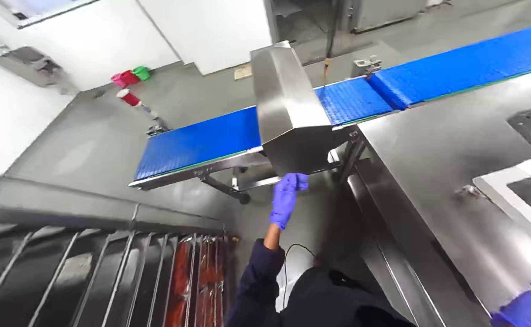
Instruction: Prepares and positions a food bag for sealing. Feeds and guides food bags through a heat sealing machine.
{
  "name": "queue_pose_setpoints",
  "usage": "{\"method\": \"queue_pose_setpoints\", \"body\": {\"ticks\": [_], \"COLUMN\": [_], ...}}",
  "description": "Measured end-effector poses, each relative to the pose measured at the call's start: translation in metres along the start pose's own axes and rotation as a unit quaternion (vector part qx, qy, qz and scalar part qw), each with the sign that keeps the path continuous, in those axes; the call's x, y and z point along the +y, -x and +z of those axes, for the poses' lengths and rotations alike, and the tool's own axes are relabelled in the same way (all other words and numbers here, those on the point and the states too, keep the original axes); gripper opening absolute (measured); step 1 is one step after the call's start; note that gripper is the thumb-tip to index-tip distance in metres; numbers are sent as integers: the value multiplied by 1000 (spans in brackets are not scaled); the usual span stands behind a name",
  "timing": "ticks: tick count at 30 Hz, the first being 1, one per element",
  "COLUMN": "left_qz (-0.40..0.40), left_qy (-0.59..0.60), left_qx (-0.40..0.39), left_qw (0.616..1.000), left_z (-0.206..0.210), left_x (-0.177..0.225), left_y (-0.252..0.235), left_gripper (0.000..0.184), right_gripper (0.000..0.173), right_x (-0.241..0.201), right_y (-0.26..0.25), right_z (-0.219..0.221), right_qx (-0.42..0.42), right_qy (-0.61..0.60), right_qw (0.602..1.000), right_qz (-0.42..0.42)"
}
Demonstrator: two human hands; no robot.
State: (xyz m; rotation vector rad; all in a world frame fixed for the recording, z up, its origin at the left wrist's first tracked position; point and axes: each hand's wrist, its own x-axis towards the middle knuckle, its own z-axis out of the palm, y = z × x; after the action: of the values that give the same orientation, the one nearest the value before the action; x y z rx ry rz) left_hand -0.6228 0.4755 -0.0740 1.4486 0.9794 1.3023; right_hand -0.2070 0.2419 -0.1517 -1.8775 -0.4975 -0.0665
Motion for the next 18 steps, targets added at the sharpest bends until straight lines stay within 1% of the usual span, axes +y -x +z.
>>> {"method": "queue_pose_setpoints", "body": {"ticks": [1, 3, 4, 5, 7, 9, 11, 13, 14, 18], "left_qz": [16, 38, 47, 50, 47, 50, 60, 68, 78, 107], "left_qy": [18, 27, 21, 16, 2, 0, 12, 28, 37, 68], "left_qx": [-47, -131, -167, -201, -263, -322, -369, -404, -414, -449], "left_qw": [999, 990, 985, 978, 964, 946, 927, 912, 906, 884], "left_z": [19, 59, 78, 96, 131, 165, 202, 236, 254, 308], "left_x": [-10, -27, -32, -35, -42, -47, -49, -48, -48, -46], "left_y": [-12, -32, -43, -55, -79, -110, -140, -170, -185, -230], "left_gripper": [40, 41, 43, 44, 46, 47, 48, 48, 48, 46], "right_gripper": [42, 41, 40, 39, 37, 37, 40, 47, 53, 85], "right_x": [-1, -6, -7, -7, -6, -9, -22, -31, -33, -32], "right_y": [11, 24, 22, 15, -12, -50, -92, -126, -142, -187], "right_z": [8, 21, 29, 36, 41, 43, 43, 49, 56, 92], "right_qx": [0, -25, -27, -11, 49, 114, 152, 166, 160, 80], "right_qy": [31, 62, 67, 62, 46, 33, 20, 20, 30, 80], "right_qw": [999, 997, 997, 997, 995, 988, 977, 970, 968, 954], "right_qz": [6, 25, 39, 51, 77, 104, 148, 176, 190, 276]}}
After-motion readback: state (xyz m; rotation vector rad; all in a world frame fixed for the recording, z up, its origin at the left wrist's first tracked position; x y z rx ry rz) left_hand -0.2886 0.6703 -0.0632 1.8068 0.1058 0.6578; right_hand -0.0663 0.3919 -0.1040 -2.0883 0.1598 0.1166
